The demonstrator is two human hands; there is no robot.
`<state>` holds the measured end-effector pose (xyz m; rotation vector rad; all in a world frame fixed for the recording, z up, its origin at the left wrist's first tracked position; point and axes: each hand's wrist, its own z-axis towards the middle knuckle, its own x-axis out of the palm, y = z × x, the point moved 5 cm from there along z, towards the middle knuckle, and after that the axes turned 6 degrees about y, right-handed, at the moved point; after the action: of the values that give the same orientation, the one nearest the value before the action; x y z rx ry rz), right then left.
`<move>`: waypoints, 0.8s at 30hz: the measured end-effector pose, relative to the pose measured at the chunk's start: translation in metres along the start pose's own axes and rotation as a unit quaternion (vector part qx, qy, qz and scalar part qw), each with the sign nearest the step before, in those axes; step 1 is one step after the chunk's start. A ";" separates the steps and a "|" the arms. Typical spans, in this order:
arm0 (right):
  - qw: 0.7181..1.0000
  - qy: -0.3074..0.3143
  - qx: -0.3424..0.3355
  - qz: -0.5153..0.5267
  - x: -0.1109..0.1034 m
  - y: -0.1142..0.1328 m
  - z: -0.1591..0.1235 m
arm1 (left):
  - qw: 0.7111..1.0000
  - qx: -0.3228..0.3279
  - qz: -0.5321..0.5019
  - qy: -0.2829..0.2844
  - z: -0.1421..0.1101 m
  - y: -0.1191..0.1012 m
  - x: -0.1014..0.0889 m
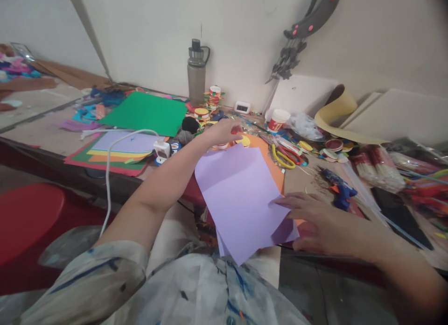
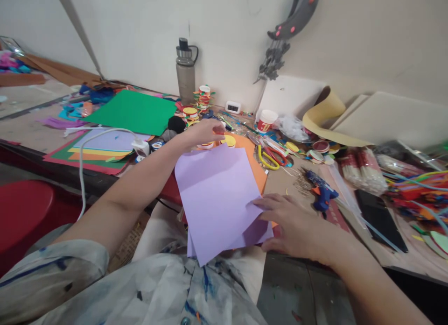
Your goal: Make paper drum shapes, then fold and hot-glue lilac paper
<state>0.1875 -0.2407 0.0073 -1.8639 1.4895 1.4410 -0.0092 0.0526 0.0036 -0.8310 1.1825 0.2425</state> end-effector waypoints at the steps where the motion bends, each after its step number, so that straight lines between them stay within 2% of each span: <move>1: 1.000 0.021 0.007 0.007 0.002 0.004 -0.002 | 1.000 -0.007 0.015 0.006 -0.001 0.003 -0.001; 5: 0.997 0.060 0.038 0.019 0.010 0.011 -0.012 | 0.997 -0.013 0.073 0.032 -0.001 0.006 0.007; 8: 0.996 0.077 0.039 0.036 0.013 0.007 -0.018 | 0.995 -0.019 0.091 0.024 0.003 0.008 0.013; 11: 0.997 0.064 0.019 0.044 0.008 0.005 -0.016 | 0.996 -0.052 0.069 -0.012 0.006 0.018 0.007; 14: 0.996 0.081 0.037 0.022 0.002 0.006 -0.008 | 0.995 -0.079 0.051 -0.023 0.002 0.029 -0.006; 18: 0.993 0.108 0.055 0.012 -0.003 0.016 -0.001 | 0.992 -0.100 0.061 0.050 -0.006 0.035 -0.008; 24: 0.996 0.079 0.043 0.017 -0.002 0.019 -0.005 | 0.984 -0.097 0.101 0.114 -0.012 0.034 0.001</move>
<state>0.1731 -0.2506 0.0169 -1.9477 1.6370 1.2488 -0.0368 0.0677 -0.0137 -0.9273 1.4767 0.4437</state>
